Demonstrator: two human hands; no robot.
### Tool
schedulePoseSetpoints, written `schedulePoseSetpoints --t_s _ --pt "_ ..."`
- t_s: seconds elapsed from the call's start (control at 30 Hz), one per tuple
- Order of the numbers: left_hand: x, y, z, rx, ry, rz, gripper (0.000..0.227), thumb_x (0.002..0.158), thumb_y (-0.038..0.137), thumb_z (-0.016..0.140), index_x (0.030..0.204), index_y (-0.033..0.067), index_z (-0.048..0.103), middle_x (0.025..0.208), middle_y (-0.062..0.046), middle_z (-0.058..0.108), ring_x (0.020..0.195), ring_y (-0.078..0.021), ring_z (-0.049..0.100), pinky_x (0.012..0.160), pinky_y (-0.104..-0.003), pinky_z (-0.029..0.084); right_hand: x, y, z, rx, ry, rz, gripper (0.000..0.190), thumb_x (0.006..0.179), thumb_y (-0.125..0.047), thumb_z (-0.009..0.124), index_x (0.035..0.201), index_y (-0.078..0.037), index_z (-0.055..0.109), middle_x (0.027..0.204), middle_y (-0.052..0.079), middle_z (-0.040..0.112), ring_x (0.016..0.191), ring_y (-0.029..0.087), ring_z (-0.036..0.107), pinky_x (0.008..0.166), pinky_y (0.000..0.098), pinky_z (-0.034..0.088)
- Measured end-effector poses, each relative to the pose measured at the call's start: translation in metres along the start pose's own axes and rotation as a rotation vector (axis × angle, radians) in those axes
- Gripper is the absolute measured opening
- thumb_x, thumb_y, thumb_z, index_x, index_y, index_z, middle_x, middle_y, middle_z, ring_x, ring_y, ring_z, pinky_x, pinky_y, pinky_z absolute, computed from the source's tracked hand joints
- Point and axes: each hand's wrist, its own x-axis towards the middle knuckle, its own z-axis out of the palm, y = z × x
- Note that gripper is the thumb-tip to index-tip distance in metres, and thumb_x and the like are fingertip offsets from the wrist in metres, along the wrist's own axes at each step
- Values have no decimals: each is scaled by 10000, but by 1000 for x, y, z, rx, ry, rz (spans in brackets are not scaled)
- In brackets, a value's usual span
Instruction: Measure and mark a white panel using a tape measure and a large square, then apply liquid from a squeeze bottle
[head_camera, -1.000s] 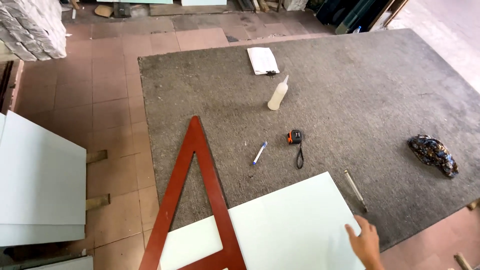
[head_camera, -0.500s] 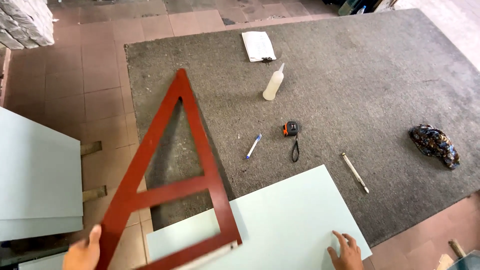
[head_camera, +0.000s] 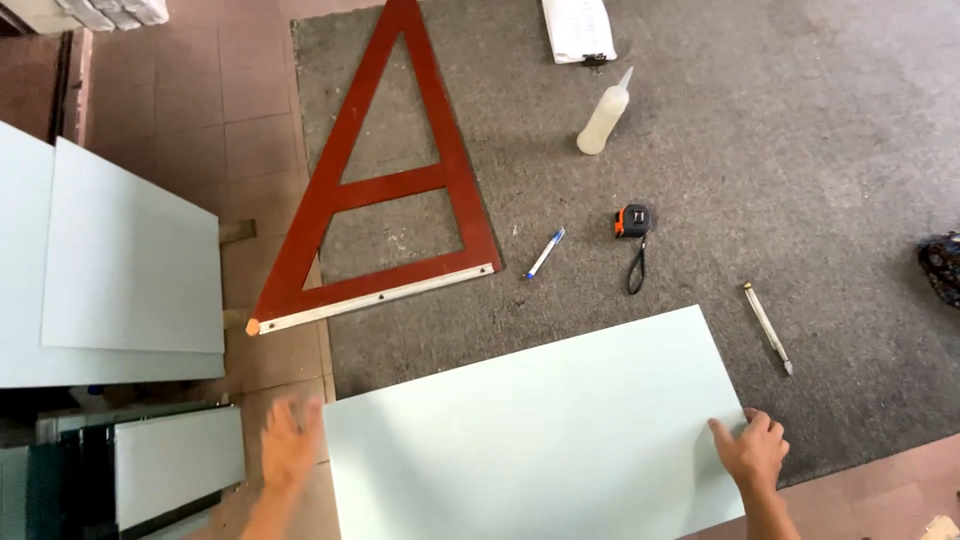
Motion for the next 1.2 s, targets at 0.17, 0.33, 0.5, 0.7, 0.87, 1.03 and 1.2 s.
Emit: schedulePoseSetpoints --t_s 0.17,0.33,0.5,0.7,0.87,1.03,1.2 --pt "-77 -102 53 -573 -449 -1006 878 1052 760 566 1476 9 734 1469 -231 742 1321 -457 670 1113 -573 521 -39 -21 6 24 -1 28 917 894 -531 793 1601 -29 494 1635 282 388 1487 570 344 1148 772 396" --pt "-67 -176 52 -395 -191 -686 1068 929 879 450 1616 78 615 1739 -211 443 1607 -429 404 1356 -511 254 -102 -45 28 22 -42 -45 903 887 -534 745 1620 -55 527 1588 269 469 1469 511 414 1151 727 418" --pt "-85 -144 -57 -521 -38 -700 862 1063 717 559 1494 -18 692 1581 -201 630 1464 -409 560 1244 -536 402 -144 -55 41 21 -166 -88 833 946 -518 716 1658 -130 527 1586 201 503 1432 473 514 1182 650 443" --pt "-68 -180 -39 -599 -76 -801 911 1023 744 570 1539 -6 534 1627 -159 536 1486 -401 490 1248 -582 380 -174 -57 58 -15 -156 -173 826 980 -454 698 1715 -189 431 1696 145 396 1506 433 432 1191 666 447" --pt "-46 -235 12 -556 -95 -734 988 988 816 596 1425 -68 647 1380 -227 658 1236 -445 604 1077 -590 440 -160 -27 81 -60 -117 -267 897 940 -475 727 1729 -226 379 1744 155 334 1538 495 365 1232 702 369" --pt "-45 -251 8 -665 -109 -663 703 1036 644 679 792 118 282 745 -55 255 704 -217 257 719 -527 270 -171 4 126 -93 53 -642 767 908 -371 770 1622 -213 539 1649 232 485 1389 438 551 1187 604 418" --pt "-71 -163 -40 -580 -202 -794 1123 926 734 649 1708 -31 395 1766 -179 392 1608 -404 386 1339 -539 309 -168 22 161 -159 -3 -686 824 903 -398 747 1668 -324 448 1771 135 348 1596 384 388 1265 576 366"
